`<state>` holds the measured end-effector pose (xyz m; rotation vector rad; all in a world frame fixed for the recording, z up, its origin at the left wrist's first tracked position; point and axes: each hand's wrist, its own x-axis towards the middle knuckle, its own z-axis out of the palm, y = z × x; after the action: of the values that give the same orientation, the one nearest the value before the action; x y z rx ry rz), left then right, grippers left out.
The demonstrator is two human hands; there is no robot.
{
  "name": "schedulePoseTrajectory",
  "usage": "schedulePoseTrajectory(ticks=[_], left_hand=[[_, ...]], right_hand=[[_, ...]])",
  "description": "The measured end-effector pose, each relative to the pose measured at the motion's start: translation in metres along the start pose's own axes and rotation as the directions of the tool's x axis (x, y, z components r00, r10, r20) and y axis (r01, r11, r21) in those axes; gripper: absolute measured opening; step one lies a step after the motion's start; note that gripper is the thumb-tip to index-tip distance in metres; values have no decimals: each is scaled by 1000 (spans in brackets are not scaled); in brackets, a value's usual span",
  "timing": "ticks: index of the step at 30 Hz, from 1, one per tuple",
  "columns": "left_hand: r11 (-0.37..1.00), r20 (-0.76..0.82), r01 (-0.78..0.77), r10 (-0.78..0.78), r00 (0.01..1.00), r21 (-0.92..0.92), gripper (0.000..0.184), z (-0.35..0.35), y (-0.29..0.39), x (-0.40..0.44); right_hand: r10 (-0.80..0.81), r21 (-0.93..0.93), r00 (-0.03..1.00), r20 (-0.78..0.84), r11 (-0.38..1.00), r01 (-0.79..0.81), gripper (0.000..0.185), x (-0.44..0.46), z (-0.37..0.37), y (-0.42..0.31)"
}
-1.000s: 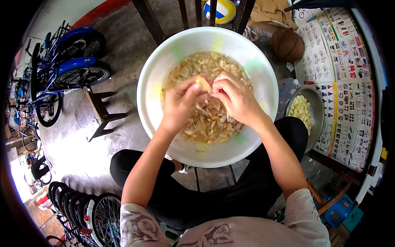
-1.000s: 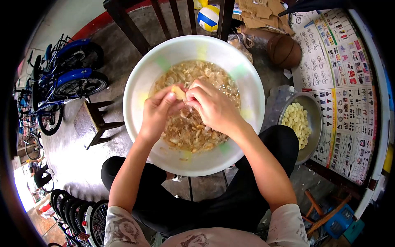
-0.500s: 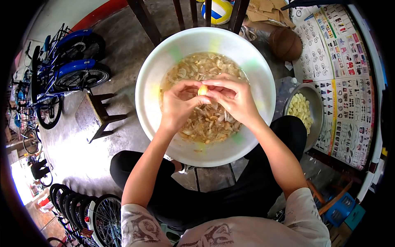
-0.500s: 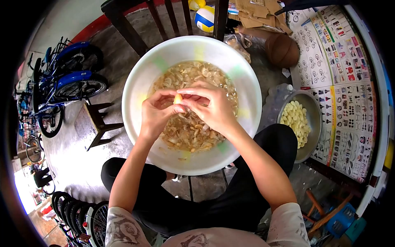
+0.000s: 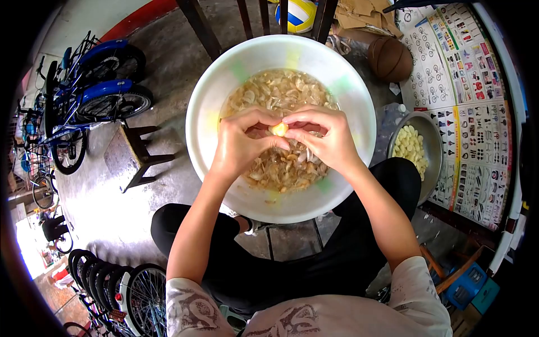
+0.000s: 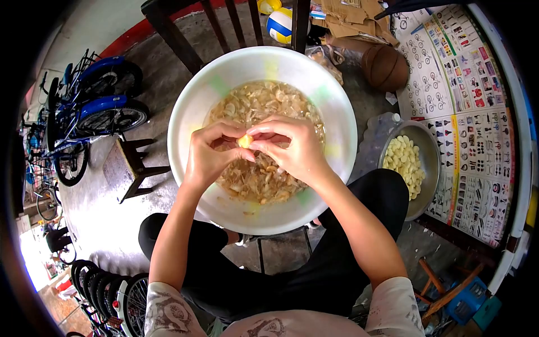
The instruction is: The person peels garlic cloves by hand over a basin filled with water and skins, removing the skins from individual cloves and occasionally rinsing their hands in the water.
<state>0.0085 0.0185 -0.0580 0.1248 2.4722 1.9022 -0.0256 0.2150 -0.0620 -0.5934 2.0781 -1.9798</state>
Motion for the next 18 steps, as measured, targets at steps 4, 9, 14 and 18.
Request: schedulePoseTrajectory(ticks=[4, 9, 14, 18], left_hand=[[991, 112, 32, -18, 994, -127, 28, -6, -2, -2], [965, 202, 108, -59, 978, -238, 26, -13, 1, -1], [923, 272, 237, -154, 950, -304, 28, -16, -1, 2], [914, 230, 237, -166, 959, -329, 28, -13, -10, 4]], right_hand=[[12, 20, 998, 56, 1000, -14, 15, -4, -2, 0], [-112, -21, 993, 45, 993, 113, 10, -5, -2, 7], [-151, -102, 984, 95, 982, 161, 9, 0, -1, 2], [-123, -174, 984, 133, 974, 145, 12, 1, 1, 4]])
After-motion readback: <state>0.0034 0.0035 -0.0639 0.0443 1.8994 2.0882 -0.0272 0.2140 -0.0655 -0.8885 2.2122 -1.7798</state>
